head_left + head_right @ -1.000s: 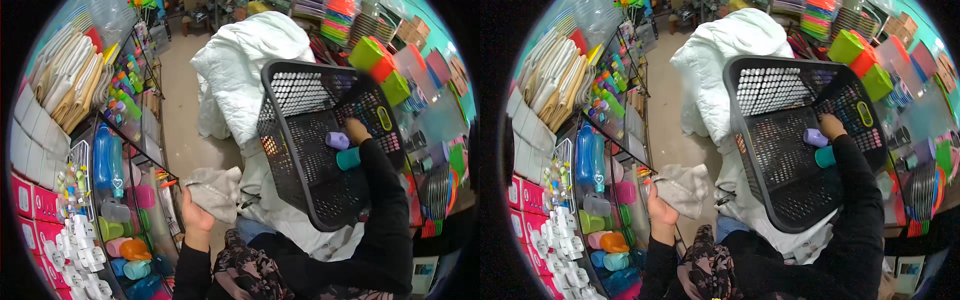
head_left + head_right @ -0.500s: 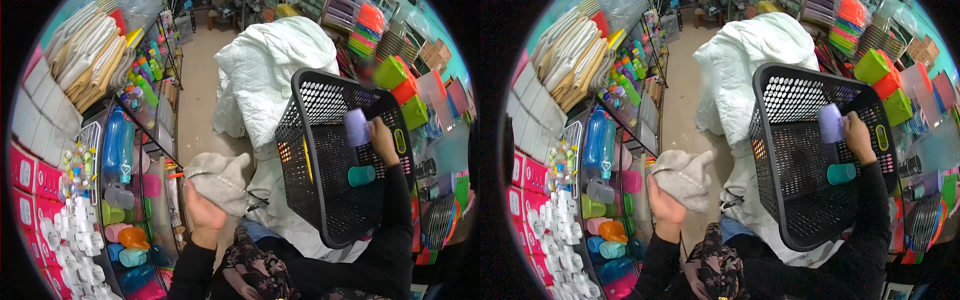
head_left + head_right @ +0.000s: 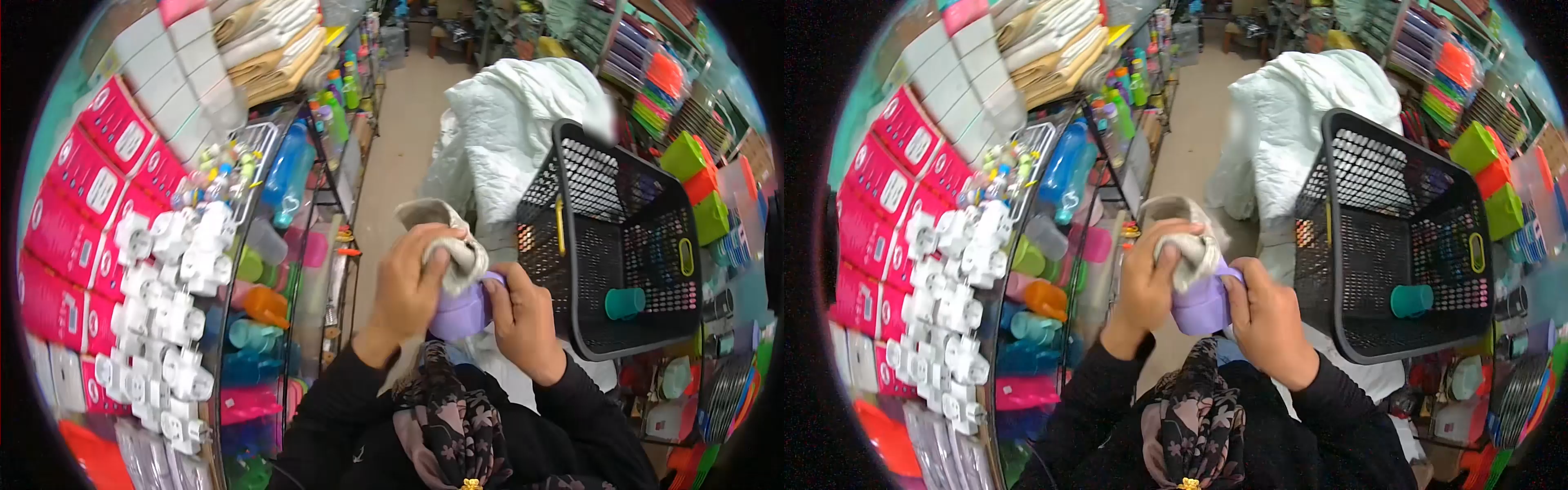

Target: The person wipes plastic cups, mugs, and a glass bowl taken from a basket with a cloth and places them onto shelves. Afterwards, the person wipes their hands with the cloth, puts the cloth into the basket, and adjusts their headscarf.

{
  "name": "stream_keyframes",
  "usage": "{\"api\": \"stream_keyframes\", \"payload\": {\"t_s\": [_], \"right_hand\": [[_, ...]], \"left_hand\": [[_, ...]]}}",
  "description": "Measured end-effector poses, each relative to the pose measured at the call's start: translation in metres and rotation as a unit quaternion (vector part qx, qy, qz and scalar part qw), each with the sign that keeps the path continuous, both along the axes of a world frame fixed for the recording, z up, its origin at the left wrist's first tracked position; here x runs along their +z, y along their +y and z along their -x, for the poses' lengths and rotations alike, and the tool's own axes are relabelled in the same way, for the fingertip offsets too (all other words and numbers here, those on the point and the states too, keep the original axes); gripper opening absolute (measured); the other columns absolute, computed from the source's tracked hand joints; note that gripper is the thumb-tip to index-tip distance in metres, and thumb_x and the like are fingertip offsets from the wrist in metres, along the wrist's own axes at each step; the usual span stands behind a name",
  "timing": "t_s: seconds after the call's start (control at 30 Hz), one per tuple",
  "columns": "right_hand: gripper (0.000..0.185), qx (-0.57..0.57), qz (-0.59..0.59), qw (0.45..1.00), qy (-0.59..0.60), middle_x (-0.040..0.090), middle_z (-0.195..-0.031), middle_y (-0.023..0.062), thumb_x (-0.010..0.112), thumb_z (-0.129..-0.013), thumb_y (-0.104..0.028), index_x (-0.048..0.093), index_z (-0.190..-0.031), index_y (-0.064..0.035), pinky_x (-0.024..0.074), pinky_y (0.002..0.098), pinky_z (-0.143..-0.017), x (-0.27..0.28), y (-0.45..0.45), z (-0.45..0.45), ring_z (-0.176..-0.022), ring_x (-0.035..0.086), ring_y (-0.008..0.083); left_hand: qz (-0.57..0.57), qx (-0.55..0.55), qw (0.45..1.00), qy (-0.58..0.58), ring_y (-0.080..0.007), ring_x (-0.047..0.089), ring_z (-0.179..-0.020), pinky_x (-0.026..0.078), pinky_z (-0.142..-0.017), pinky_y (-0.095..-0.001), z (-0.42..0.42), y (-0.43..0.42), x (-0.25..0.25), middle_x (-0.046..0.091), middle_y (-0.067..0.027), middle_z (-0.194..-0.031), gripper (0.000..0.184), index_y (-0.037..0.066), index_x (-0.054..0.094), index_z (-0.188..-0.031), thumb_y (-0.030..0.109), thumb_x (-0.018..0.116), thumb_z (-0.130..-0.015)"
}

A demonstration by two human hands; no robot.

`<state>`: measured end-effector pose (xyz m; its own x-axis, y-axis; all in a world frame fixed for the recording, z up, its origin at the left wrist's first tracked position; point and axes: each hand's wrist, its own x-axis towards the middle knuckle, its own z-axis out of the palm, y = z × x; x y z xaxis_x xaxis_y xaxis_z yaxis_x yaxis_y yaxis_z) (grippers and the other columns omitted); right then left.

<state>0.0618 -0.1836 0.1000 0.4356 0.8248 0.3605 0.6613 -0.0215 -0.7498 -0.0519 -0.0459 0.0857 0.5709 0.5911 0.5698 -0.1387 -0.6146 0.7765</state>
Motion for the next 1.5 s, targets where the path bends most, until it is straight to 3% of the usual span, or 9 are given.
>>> {"api": "stream_keyframes", "payload": {"t_s": [0.13, 0.23, 0.37, 0.47, 0.53, 0.63, 0.77, 1.0, 1.5], "right_hand": [[0.013, 0.134, 0.017, 0.988, 0.077, 0.056, -0.065, 0.0035, 0.049, -0.090, -0.011, 0.054, -0.092, 0.0014, 0.0361, 0.0212, -0.045, -0.037, 0.026, 0.003, -0.049, 0.047, 0.0088], [0.019, 0.184, 0.146, 0.891, 0.388, 0.054, -0.063, 0.0000, 0.047, -0.092, -0.017, 0.054, -0.089, -0.0003, 0.0364, 0.0207, -0.045, -0.050, 0.046, 0.009, -0.049, 0.044, 0.0065], [0.022, 0.140, 0.116, 0.778, 0.601, 0.050, -0.061, -0.0012, 0.045, -0.093, -0.022, 0.055, -0.087, -0.0024, 0.0361, 0.0194, -0.045, -0.081, 0.072, 0.027, -0.049, 0.043, 0.0046], [0.024, 0.101, 0.073, 0.815, 0.567, 0.050, -0.060, 0.0013, 0.043, -0.093, -0.021, 0.054, -0.088, -0.0012, 0.0369, 0.0229, -0.044, -0.109, 0.099, 0.043, -0.049, 0.046, 0.0089], [0.024, 0.077, 0.052, 0.828, 0.553, 0.050, -0.059, 0.0025, 0.042, -0.093, -0.021, 0.054, -0.089, -0.0006, 0.0372, 0.0247, -0.044, -0.127, 0.118, 0.049, -0.049, 0.048, 0.0110], [0.024, -0.044, -0.145, 0.983, 0.104, 0.050, -0.058, 0.0106, 0.041, -0.094, -0.021, 0.052, -0.092, 0.0001, 0.0385, 0.0330, -0.046, -0.149, 0.145, 0.056, -0.050, 0.052, 0.0219], [0.023, 0.010, -0.111, 0.993, 0.035, 0.049, -0.064, 0.0175, 0.041, -0.093, -0.021, 0.050, -0.093, 0.0003, 0.0394, 0.0379, -0.053, -0.157, 0.138, 0.083, -0.057, 0.052, 0.0291], [0.018, 0.043, 0.017, 0.983, 0.179, 0.054, -0.070, 0.0193, 0.046, -0.092, -0.019, 0.049, -0.093, -0.0009, 0.0416, 0.0371, -0.059, -0.187, 0.203, 0.112, -0.064, 0.055, 0.0293], [0.022, 0.209, -0.015, 0.968, 0.134, 0.059, -0.079, 0.0208, 0.052, -0.088, -0.018, 0.052, -0.099, 0.0003, 0.0437, 0.0406, -0.064, -0.264, 0.273, 0.202, -0.073, 0.059, 0.0340]], "left_hand": [[0.255, -0.226, 0.925, 0.167, -0.0209, 0.056, -0.101, 0.041, -0.090, -0.0331, 0.042, 0.045, -0.019, 0.056, -0.0130, -0.117, 0.044, -0.002, 0.053, -0.115, 0.034, 0.044, -0.093], [0.371, -0.320, 0.855, 0.173, -0.0210, 0.057, -0.099, 0.042, -0.089, -0.0319, 0.066, 0.060, -0.046, 0.055, -0.0127, -0.117, 0.045, 0.000, 0.052, -0.118, 0.036, 0.045, -0.092], [0.658, -0.166, 0.694, -0.240, -0.0190, 0.060, -0.088, 0.047, -0.081, -0.0316, 0.062, 0.032, -0.082, 0.060, -0.0066, -0.104, 0.043, 0.002, 0.052, -0.117, 0.036, 0.043, -0.093], [0.602, -0.093, 0.744, -0.276, -0.0199, 0.058, -0.094, 0.046, -0.085, -0.0327, 0.052, 0.024, -0.120, 0.058, -0.0086, -0.109, 0.044, 0.003, 0.050, -0.119, 0.037, 0.042, -0.093], [0.631, -0.100, 0.684, -0.354, -0.0206, 0.057, -0.097, 0.045, -0.087, -0.0327, 0.052, 0.008, -0.118, 0.057, -0.0095, -0.112, 0.043, 0.002, 0.050, -0.118, 0.037, 0.041, -0.093], [0.648, -0.032, 0.654, -0.389, -0.0221, 0.055, -0.101, 0.043, -0.090, -0.0342, 0.051, 0.000, -0.129, 0.056, -0.0104, -0.114, 0.042, 0.002, 0.049, -0.118, 0.035, 0.040, -0.094], [0.651, 0.117, 0.651, -0.374, -0.0248, 0.053, -0.106, 0.040, -0.094, -0.0374, 0.071, -0.002, -0.147, 0.055, -0.0112, -0.116, 0.041, 0.003, 0.047, -0.121, 0.032, 0.037, -0.094], [0.672, 0.218, 0.606, -0.365, -0.0270, 0.051, -0.109, 0.039, -0.095, -0.0407, 0.121, -0.025, -0.156, 0.054, -0.0112, -0.119, 0.043, 0.006, 0.046, -0.123, 0.035, 0.034, -0.095], [0.673, 0.250, 0.578, -0.388, -0.0271, 0.050, -0.109, 0.038, -0.095, -0.0392, 0.169, -0.053, -0.182, 0.052, -0.0102, -0.121, 0.043, 0.007, 0.046, -0.123, 0.037, 0.034, -0.095]]}}
